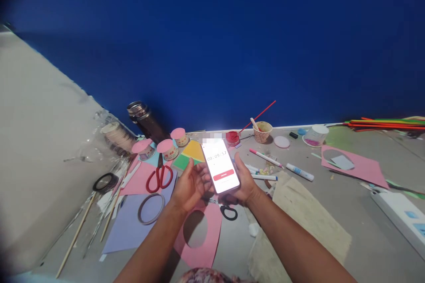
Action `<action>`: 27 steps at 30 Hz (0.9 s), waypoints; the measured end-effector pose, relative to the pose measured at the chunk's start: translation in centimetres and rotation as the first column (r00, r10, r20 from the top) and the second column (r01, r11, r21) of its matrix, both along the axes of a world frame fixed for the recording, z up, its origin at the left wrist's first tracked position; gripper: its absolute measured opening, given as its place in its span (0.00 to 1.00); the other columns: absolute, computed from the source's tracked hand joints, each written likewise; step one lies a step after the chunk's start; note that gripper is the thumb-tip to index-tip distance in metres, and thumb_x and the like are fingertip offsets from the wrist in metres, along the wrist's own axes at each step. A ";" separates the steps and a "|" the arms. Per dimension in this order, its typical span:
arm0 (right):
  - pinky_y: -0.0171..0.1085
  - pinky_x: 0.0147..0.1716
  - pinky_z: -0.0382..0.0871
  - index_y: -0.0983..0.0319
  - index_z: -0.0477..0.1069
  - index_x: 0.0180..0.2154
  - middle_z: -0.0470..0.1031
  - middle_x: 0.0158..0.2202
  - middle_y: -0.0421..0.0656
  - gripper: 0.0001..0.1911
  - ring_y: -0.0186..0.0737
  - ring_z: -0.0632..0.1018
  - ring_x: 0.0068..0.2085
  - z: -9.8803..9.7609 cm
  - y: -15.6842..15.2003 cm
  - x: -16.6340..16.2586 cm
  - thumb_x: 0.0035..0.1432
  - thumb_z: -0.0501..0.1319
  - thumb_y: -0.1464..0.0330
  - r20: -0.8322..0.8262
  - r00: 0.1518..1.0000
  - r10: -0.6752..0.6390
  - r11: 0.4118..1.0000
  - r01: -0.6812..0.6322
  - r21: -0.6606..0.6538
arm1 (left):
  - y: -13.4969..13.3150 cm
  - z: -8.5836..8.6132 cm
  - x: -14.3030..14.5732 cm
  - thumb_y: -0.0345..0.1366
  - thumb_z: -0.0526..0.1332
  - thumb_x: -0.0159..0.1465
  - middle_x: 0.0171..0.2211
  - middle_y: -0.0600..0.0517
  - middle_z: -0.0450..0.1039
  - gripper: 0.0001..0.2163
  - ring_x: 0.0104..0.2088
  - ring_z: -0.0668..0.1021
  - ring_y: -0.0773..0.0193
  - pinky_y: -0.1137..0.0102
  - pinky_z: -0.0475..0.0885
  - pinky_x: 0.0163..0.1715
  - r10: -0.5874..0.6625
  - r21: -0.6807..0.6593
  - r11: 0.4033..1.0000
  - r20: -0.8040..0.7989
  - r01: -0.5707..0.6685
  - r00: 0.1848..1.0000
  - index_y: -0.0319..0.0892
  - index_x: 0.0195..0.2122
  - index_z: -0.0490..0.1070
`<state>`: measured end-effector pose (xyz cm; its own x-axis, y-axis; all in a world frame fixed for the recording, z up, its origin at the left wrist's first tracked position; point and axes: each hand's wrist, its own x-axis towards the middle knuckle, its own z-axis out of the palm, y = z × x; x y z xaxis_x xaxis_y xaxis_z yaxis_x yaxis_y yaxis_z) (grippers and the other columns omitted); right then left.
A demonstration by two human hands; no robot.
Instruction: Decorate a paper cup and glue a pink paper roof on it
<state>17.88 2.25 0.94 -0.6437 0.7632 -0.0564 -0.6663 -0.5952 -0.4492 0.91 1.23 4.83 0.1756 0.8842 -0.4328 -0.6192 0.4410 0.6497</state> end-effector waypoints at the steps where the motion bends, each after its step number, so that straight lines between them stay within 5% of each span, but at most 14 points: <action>1: 0.47 0.36 0.79 0.70 0.76 0.54 0.85 0.43 0.58 0.50 0.50 0.84 0.36 -0.1 0.1 0.0 0.68 0.37 0.35 0.000 1.000 0.000 1.000 0.000 0.008 | 0.0 0.1 0.0 0.52 0.51 0.77 0.27 0.52 0.70 0.24 0.23 0.75 0.68 0.73 0.75 0.22 0.002 -0.003 1.000 0.000 -0.002 1.000 0.37 0.35 0.74; 27: 0.51 0.39 0.80 0.73 0.75 0.55 0.85 0.42 0.60 0.49 0.53 0.86 0.38 -1.4 0.5 0.4 0.72 0.34 0.40 -0.057 0.998 -0.015 1.000 0.014 -0.026 | 0.0 1.0 0.6 0.49 0.46 0.79 0.26 0.53 0.70 0.26 0.21 0.74 0.70 0.73 0.73 0.19 0.041 -0.058 0.997 0.007 -0.041 0.999 0.37 0.32 0.73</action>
